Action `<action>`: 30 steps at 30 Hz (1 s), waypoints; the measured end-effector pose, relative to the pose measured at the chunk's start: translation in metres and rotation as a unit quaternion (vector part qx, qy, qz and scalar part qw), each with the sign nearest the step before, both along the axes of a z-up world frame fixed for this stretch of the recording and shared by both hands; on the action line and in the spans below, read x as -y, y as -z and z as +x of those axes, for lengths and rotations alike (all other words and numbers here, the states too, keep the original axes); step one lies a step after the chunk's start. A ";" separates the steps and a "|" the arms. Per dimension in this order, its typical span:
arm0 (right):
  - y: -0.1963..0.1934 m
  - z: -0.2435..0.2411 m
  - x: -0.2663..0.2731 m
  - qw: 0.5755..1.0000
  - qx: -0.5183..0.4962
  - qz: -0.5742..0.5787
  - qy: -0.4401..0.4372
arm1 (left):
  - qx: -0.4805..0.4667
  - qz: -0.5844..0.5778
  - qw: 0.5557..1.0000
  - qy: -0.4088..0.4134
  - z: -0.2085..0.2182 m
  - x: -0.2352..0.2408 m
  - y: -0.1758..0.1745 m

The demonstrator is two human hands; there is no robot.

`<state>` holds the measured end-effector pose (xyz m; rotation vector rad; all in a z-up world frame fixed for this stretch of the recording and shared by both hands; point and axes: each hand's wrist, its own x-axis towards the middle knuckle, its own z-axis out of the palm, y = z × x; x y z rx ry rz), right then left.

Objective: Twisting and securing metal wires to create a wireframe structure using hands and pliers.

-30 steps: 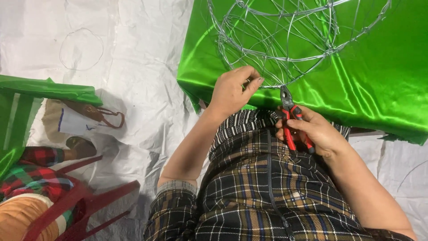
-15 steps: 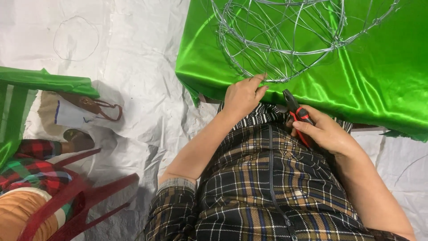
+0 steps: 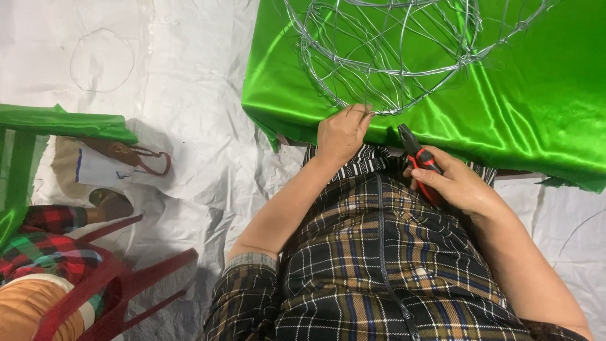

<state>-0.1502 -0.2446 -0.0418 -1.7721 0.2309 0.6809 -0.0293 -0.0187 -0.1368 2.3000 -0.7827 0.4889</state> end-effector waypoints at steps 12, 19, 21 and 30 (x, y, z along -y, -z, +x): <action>-0.003 -0.001 -0.015 0.998 0.016 -0.019 0.055 | -0.020 0.054 0.998 -0.040 -0.001 -0.005 0.006; -0.016 -0.002 -0.021 0.998 0.018 -0.055 0.025 | -0.012 0.049 0.998 -0.029 0.001 -0.012 0.004; -0.015 -0.004 -0.020 0.996 0.015 -0.076 0.039 | 0.001 0.065 0.997 -0.046 -0.004 -0.016 -0.010; -0.006 -0.022 -0.020 0.988 0.066 -0.015 0.141 | 0.166 -0.170 0.971 0.005 -0.004 0.007 -0.107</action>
